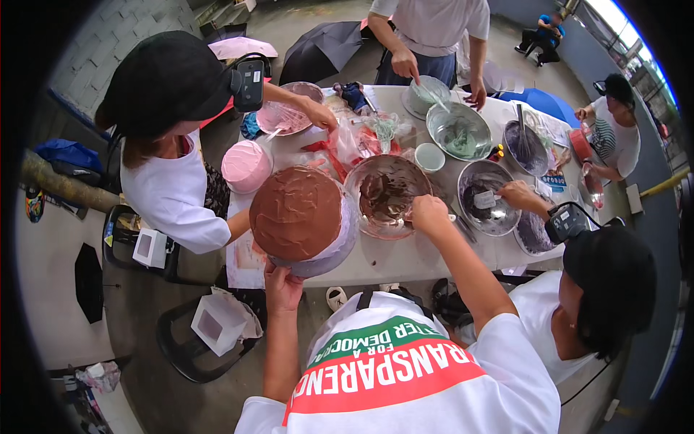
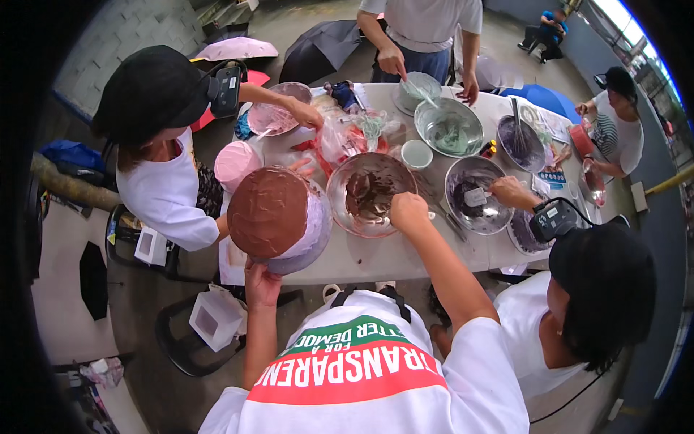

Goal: The person frosts a chocolate cake with chocolate icing using a spatula and a turn-table, while others around the table frost different cakes with pink, green, and purple icing.

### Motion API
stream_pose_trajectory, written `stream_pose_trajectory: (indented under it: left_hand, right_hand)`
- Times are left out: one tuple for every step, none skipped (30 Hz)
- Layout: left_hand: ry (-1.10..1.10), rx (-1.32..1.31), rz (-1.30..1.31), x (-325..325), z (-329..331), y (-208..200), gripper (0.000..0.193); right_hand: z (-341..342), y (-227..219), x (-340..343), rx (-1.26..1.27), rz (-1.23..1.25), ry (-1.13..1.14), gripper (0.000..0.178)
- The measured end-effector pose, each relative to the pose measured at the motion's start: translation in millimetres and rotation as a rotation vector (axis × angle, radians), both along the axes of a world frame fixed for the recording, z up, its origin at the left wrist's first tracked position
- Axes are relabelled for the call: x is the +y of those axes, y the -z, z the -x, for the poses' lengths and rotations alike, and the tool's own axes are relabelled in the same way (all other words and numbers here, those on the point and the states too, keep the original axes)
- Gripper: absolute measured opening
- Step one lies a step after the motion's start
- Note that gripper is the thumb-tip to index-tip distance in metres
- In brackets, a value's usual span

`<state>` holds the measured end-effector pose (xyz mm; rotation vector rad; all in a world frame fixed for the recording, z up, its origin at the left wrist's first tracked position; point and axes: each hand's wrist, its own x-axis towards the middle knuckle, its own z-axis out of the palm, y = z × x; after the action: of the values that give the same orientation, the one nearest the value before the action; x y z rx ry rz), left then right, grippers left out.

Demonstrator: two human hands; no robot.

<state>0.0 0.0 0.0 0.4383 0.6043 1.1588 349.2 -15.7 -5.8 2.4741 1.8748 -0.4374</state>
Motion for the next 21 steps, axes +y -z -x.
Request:
stream_pose_trajectory:
  left_hand:
    - [-0.014,0.011,0.002,-4.2,0.9,-5.6,0.051]
    - [-0.027,0.022,0.005,-7.8,2.2,-8.3,0.050]
    - [-0.047,-0.009,-0.009,-0.7,-12.8,-4.4,0.050]
    - [-0.055,0.004,0.004,-3.7,-11.0,-2.1,0.051]
    - [-0.062,0.017,0.016,-6.6,-9.8,0.6,0.051]
    - [-0.076,0.023,0.018,-7.4,-9.3,3.4,0.051]
    - [-0.085,0.011,0.016,-8.2,-9.5,6.7,0.052]
    - [-0.093,-0.001,0.014,-9.1,-9.8,8.7,0.053]
    - [-0.102,0.003,0.015,-10.0,-10.9,8.6,0.053]
    - [-0.113,0.003,0.013,-10.8,-12.3,8.2,0.054]
    - [-0.123,0.002,0.012,-11.5,-13.7,7.8,0.054]
    - [-0.131,0.004,0.014,-12.6,-14.1,7.8,0.054]
    - [-0.142,-0.001,0.028,-13.6,-14.4,7.8,0.054]
    - [-0.153,-0.006,0.042,-14.7,-14.9,7.7,0.054]
    - [-0.162,-0.004,0.043,-16.1,-15.7,6.7,0.054]
    - [-0.162,-0.007,0.046,-18.1,-16.9,5.5,0.054]
    - [-0.164,-0.010,0.049,-20.0,-17.9,5.1,0.053]
    - [-0.178,-0.008,0.048,-20.5,-18.6,7.6,0.053]
    - [-0.165,0.008,0.049,-21.7,-17.2,12.4,0.052]
    - [-0.154,0.025,0.051,-23.8,-15.6,15.9,0.051]
    - [-0.168,0.031,0.050,-23.7,-19.2,14.7,0.051]
  right_hand:
    - [3.9,12.1,4.1,-0.030,-0.011,-0.023,0.018]
    - [7.5,23.0,7.3,-0.060,-0.023,-0.044,0.018]
    - [-6.2,26.0,22.8,-0.091,-0.037,-0.064,0.018]
    - [-0.1,37.4,23.9,-0.079,-0.068,-0.105,0.018]
    - [4.5,47.8,23.8,-0.067,-0.098,-0.144,0.018]
    - [10.3,46.6,27.0,-0.001,-0.114,-0.147,0.018]
    - [11.7,52.9,29.0,0.006,-0.113,-0.160,0.018]
    - [12.3,62.7,31.1,-0.007,-0.174,-0.202,0.018]
    - [13.0,67.2,33.4,-0.020,-0.235,-0.243,0.019]
    - [12.7,71.2,35.5,-0.015,-0.234,-0.250,0.019]
    - [12.2,75.1,37.4,0.002,-0.250,-0.243,0.018]
    - [14.8,69.4,40.2,0.018,-0.264,-0.238,0.018]
    - [16.4,63.5,42.9,0.021,-0.262,-0.245,0.018]
    - [17.3,56.7,45.3,0.068,-0.157,-0.170,0.017]
    - [20.1,46.2,47.9,0.113,-0.052,-0.098,0.016]
    - [18.8,43.0,48.8,0.116,-0.050,-0.108,0.016]
    - [14.2,41.2,48.6,0.084,-0.062,-0.109,0.016]
    - [10.8,37.0,49.5,0.054,-0.076,-0.115,0.016]
    - [13.8,24.2,50.8,0.062,-0.076,-0.141,0.016]
    - [17.1,9.1,49.8,0.097,-0.017,-0.134,0.014]
    - [18.7,1.3,47.3,0.130,0.041,-0.112,0.013]
